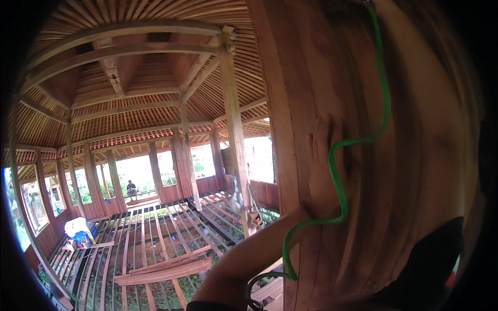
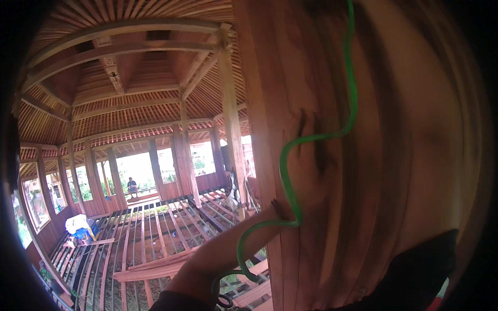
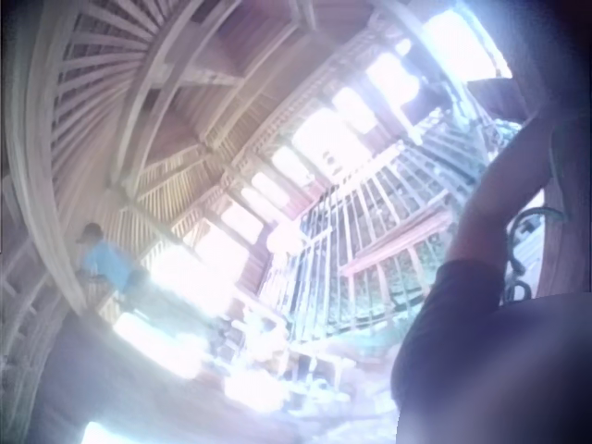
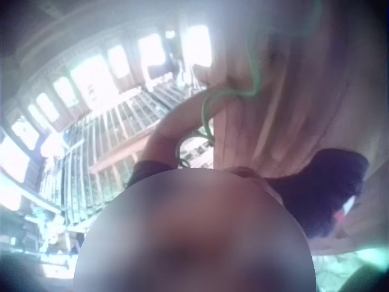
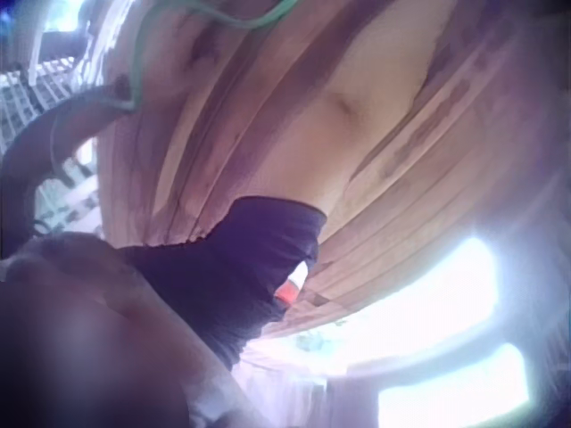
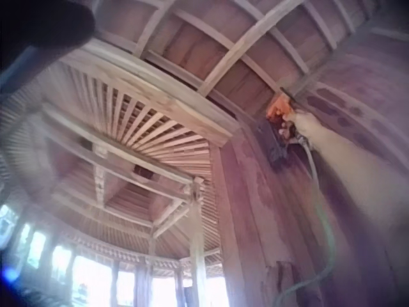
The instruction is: The person positions a wooden strip against a curved wooden wall, then uses a nail gun to fasten it in place. The person sits on the floor during the nailing process and later stands to continue fastening the strip higher up the wall.
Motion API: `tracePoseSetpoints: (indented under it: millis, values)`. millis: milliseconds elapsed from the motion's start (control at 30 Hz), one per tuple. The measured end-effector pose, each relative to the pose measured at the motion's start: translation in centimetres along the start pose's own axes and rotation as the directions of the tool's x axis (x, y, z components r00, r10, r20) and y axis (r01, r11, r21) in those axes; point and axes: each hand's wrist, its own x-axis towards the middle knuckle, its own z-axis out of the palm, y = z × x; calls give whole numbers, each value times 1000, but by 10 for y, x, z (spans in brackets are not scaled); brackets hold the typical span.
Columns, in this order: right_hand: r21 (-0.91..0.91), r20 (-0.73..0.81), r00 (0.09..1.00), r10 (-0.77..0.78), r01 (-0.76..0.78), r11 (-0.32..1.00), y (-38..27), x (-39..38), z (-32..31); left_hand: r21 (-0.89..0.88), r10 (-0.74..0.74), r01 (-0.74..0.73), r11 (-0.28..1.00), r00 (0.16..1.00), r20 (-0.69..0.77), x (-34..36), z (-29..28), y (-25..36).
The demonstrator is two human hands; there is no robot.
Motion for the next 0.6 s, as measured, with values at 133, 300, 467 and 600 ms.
tracePoseSetpoints:
  millis: [133, 300, 467, 600]
  values:
    - [-137, 123, 985, -123, 139, 981, -41, -71, -21, -56, -9, 8, 998, 1000, -13, -3, 5, -3]
    - [-282, 112, 958, -264, 286, 916, -83, -195, -52, 48, -19, 20, 999, 1000, -23, -10, 8, -4]
    - [-500, -159, 946, -281, 168, 849, -100, -354, -95, 150, 32, -14, 989, 992, -121, -3, 8, 3]
    - [-544, -198, 958, -208, 69, 836, -114, -496, -132, 169, 31, -20, 985, 997, -66, -14, 7, 2]
